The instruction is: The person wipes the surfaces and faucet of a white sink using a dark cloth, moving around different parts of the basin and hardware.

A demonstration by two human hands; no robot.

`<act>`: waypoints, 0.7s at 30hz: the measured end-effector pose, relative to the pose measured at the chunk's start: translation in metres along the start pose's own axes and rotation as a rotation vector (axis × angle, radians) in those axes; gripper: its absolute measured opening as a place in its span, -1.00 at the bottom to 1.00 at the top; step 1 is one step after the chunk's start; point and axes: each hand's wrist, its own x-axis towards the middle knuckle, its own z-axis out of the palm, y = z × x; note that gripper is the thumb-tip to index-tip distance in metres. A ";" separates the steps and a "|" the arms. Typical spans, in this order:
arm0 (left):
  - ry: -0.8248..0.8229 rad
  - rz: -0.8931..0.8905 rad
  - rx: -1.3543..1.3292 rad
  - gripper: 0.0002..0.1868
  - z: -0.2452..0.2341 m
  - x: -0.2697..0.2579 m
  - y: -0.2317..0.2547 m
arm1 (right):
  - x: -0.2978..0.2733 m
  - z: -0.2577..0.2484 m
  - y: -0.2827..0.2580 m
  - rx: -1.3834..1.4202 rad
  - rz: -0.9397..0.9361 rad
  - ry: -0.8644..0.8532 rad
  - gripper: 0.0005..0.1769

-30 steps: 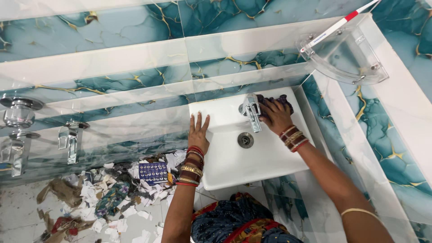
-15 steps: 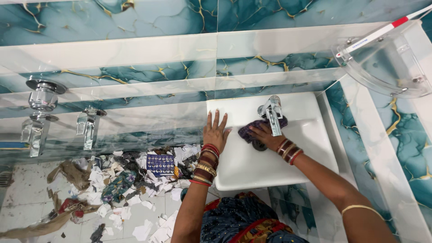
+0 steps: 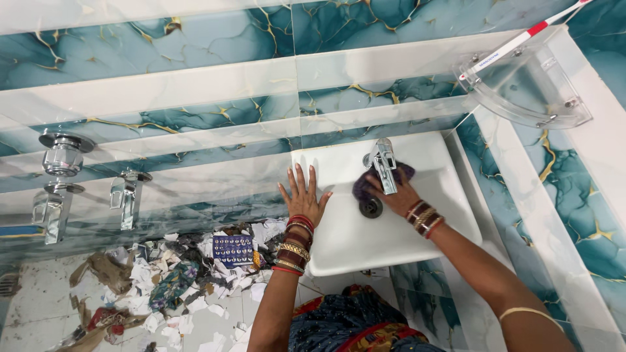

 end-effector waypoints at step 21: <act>0.229 -0.098 -0.132 -0.06 0.009 -0.003 -0.007 | 0.151 -0.106 -0.113 0.426 0.245 0.086 -0.36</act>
